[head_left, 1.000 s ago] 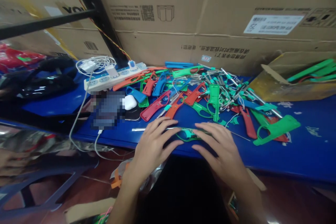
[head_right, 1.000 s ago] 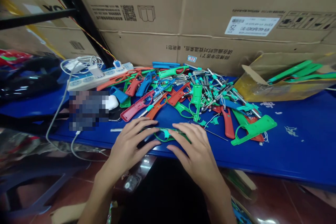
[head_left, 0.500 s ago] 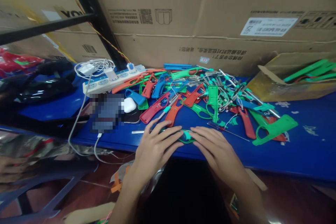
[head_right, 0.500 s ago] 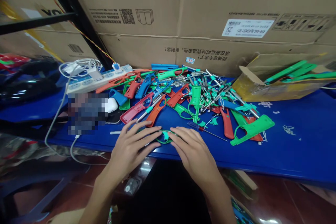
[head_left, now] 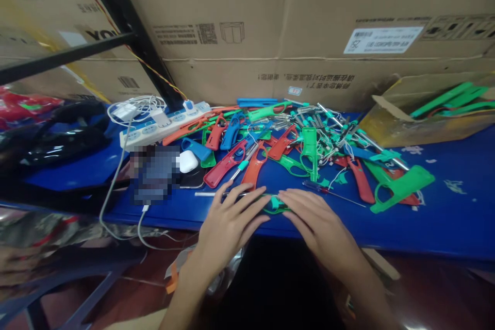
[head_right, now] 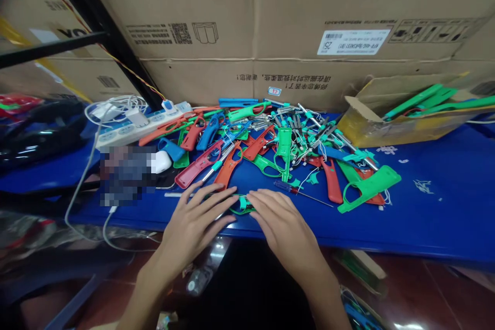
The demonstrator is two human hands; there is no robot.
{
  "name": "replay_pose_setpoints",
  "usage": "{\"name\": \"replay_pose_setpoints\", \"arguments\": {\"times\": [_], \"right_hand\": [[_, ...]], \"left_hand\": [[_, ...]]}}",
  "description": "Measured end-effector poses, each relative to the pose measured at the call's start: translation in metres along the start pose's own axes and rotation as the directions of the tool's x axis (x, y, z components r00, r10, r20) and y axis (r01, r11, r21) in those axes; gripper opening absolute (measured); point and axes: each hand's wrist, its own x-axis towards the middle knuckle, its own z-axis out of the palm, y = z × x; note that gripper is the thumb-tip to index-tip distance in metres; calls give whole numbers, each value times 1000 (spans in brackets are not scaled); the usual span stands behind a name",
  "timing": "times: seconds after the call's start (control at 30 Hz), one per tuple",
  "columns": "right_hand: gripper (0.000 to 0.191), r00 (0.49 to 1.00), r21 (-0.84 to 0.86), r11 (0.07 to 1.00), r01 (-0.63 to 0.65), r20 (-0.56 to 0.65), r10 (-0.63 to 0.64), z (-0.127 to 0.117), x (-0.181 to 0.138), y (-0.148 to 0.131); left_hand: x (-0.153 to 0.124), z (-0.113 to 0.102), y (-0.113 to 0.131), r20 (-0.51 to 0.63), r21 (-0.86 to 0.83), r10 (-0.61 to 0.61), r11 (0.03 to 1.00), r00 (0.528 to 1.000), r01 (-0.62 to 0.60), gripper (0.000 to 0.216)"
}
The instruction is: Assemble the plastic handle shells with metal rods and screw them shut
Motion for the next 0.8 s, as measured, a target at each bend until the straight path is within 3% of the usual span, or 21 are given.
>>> {"name": "replay_pose_setpoints", "arguments": {"times": [0.13,0.23,0.8], "right_hand": [[46,992,101,987,-122,-15,124,-2,-1,1],[41,985,151,974,-170,-15,174,-3,1,1],[28,988,173,972,-156,29,153,-9,6,-2]], "left_hand": [[1,-2,2,15,10,-2,1000,1000,2,31],[2,-3,3,9,11,-6,1000,1000,6,30],[7,-6,4,77,-66,-102,992,992,107,26]]}}
